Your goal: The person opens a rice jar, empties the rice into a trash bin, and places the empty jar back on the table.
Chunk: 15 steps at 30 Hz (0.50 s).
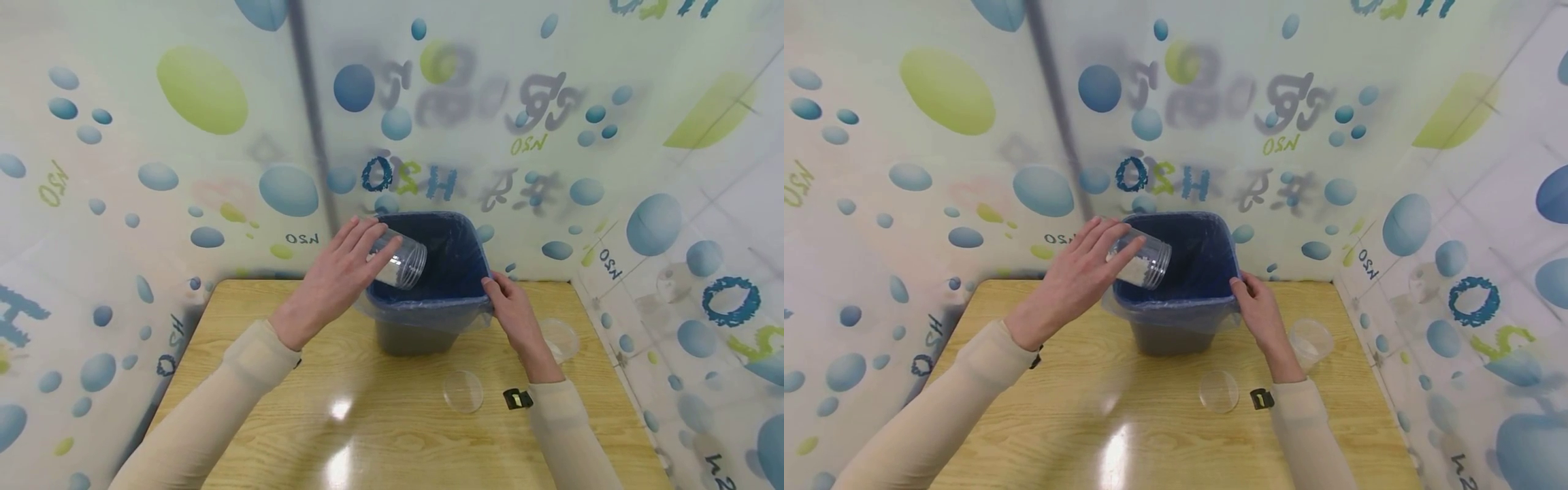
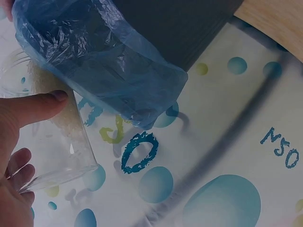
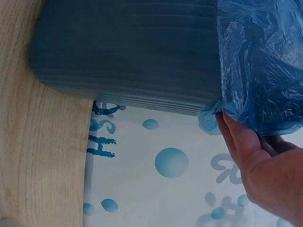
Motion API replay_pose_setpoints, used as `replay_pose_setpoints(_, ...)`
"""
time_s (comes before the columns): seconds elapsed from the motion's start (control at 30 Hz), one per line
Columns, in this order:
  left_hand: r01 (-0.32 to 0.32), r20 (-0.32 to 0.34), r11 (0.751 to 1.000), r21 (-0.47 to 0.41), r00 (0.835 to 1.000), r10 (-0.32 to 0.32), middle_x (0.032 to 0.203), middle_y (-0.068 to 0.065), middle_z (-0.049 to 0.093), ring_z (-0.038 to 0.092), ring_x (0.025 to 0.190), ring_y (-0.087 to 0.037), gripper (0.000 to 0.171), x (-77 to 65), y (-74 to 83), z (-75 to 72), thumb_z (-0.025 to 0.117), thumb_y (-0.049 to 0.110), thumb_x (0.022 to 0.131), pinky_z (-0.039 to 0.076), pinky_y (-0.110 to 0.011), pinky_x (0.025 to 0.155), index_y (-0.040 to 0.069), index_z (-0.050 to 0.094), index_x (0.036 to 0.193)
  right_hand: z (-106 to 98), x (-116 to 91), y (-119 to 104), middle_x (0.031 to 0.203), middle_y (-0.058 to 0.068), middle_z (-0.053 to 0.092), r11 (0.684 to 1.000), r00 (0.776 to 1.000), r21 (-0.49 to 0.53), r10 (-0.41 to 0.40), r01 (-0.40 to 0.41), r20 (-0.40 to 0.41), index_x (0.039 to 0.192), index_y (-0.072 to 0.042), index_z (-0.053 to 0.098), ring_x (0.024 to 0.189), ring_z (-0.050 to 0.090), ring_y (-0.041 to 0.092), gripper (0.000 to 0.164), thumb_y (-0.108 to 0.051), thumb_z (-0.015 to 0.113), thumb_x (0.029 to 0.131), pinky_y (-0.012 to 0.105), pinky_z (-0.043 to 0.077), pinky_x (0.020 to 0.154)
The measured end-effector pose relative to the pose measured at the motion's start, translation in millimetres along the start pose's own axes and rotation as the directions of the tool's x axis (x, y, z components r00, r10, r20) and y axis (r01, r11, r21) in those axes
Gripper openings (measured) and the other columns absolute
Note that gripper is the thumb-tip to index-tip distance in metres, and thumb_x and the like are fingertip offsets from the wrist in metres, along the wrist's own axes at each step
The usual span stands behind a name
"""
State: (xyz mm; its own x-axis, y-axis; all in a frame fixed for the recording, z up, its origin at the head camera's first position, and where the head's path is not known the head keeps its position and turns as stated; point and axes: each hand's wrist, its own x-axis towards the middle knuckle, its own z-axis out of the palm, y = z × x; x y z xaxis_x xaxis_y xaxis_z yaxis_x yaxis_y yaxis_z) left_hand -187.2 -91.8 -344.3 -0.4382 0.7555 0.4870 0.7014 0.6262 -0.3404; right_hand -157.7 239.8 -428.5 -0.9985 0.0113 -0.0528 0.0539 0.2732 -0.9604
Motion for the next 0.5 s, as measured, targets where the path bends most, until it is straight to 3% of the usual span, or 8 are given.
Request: replay_pose_setpoints(0.5,-0.018,0.011,0.999,0.035,1.000,0.018,0.148,-0.023,0.047,0.039,0.143,-0.039,0.067,4.1,2.9,-0.7,0.068,-0.011,0.090,0.015,-0.046,0.127,0.006,0.048,0.152,-0.5,1.3,1.1,0.150,0.022,0.051,1.000,1.000,-0.002,0.011,-0.011,-0.001,0.156,-0.004,0.044,0.134,0.054,0.036,0.063,-0.046,0.046,0.109,0.053,0.045,0.109)
